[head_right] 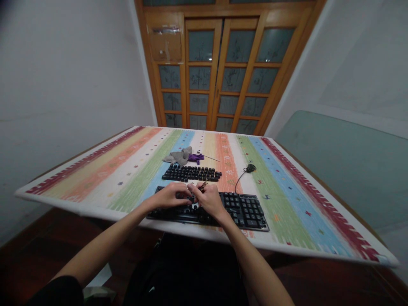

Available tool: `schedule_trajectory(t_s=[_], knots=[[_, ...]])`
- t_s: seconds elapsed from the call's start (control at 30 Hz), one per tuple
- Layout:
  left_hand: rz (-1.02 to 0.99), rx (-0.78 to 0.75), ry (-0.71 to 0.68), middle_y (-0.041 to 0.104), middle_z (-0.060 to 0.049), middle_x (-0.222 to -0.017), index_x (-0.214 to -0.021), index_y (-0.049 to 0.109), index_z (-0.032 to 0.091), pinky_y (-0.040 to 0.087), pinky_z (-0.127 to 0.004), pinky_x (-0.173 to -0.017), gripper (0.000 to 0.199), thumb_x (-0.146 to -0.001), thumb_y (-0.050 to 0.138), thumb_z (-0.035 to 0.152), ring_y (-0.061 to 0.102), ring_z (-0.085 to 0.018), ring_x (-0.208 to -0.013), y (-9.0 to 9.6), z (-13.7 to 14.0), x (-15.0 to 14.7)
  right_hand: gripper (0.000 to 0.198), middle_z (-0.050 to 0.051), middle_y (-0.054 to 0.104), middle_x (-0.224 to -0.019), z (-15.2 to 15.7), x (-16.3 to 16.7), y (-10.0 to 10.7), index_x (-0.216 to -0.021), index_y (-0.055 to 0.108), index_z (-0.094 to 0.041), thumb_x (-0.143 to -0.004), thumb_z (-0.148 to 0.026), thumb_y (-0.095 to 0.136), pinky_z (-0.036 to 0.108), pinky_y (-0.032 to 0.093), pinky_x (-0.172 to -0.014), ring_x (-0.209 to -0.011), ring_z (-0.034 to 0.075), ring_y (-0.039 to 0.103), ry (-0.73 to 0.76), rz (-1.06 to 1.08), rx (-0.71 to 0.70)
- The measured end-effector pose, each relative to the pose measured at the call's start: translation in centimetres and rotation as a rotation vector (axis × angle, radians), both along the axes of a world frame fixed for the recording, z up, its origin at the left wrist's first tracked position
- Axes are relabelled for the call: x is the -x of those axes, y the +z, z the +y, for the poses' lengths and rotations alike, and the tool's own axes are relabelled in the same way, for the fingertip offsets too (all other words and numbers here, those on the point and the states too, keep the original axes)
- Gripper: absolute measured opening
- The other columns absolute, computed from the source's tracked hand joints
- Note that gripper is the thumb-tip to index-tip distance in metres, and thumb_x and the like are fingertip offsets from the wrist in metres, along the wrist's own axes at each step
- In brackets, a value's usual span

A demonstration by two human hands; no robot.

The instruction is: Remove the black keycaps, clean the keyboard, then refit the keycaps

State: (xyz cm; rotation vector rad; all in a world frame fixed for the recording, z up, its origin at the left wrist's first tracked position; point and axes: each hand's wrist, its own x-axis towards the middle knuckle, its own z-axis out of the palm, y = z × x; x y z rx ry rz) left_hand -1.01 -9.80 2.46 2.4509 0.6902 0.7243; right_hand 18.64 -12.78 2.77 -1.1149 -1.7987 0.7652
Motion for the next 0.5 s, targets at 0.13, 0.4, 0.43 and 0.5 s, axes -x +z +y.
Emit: schedule_trajectory(t_s=[0.13,0.4,0.43,0.5], knots=[[0.055,-0.058,0.011,0.068,-0.004,-0.083,-0.088,0.07,0.016,0.044,-0.025,-0.073,0.017,-0.085,0.07,0.032,0.061,-0.015,-0.077,-0.3,-0.2,0.0,0.053,0.001,0.061,-0.051,-0.3,-0.2,-0.2,-0.056,0.058,-0.02,-0.092,-0.059,0.052,0.024,0.041,-0.047,-0.044,0.014,0.057,0.011,-0.063,-0.035],[0.118,-0.194,0.104,0.064,-0.001,-0.076,-0.087,0.068,0.016,0.043,-0.025,-0.07,0.013,-0.085,0.067,0.029,0.057,-0.014,-0.072,-0.1,1.6,0.7,0.052,-0.001,0.06,-0.047,-0.6,-0.5,-0.7,-0.057,0.056,-0.02,-0.091,-0.058,0.052,0.024,0.04,-0.045,-0.037,0.012,0.054,-0.047,-0.071,0.002],[0.143,-0.233,0.134,0.064,-0.002,-0.076,-0.087,0.068,0.016,0.043,-0.025,-0.071,0.012,-0.086,0.066,0.027,0.057,-0.015,-0.074,-0.2,2.1,0.7,0.052,-0.001,0.059,-0.047,-0.8,-0.5,-0.8,-0.057,0.056,-0.02,-0.091,-0.059,0.052,0.024,0.04,-0.044,-0.036,0.012,0.053,-0.041,-0.067,0.018],[0.204,-0.307,0.184,0.064,-0.003,-0.078,-0.087,0.069,0.015,0.044,-0.026,-0.073,0.01,-0.086,0.065,0.024,0.058,-0.016,-0.077,-0.4,3.2,0.8,0.053,-0.001,0.059,-0.047,-1.1,-0.6,-1.0,-0.058,0.057,-0.02,-0.09,-0.061,0.052,0.023,0.039,-0.043,-0.035,0.012,0.053,-0.024,-0.064,0.031]])
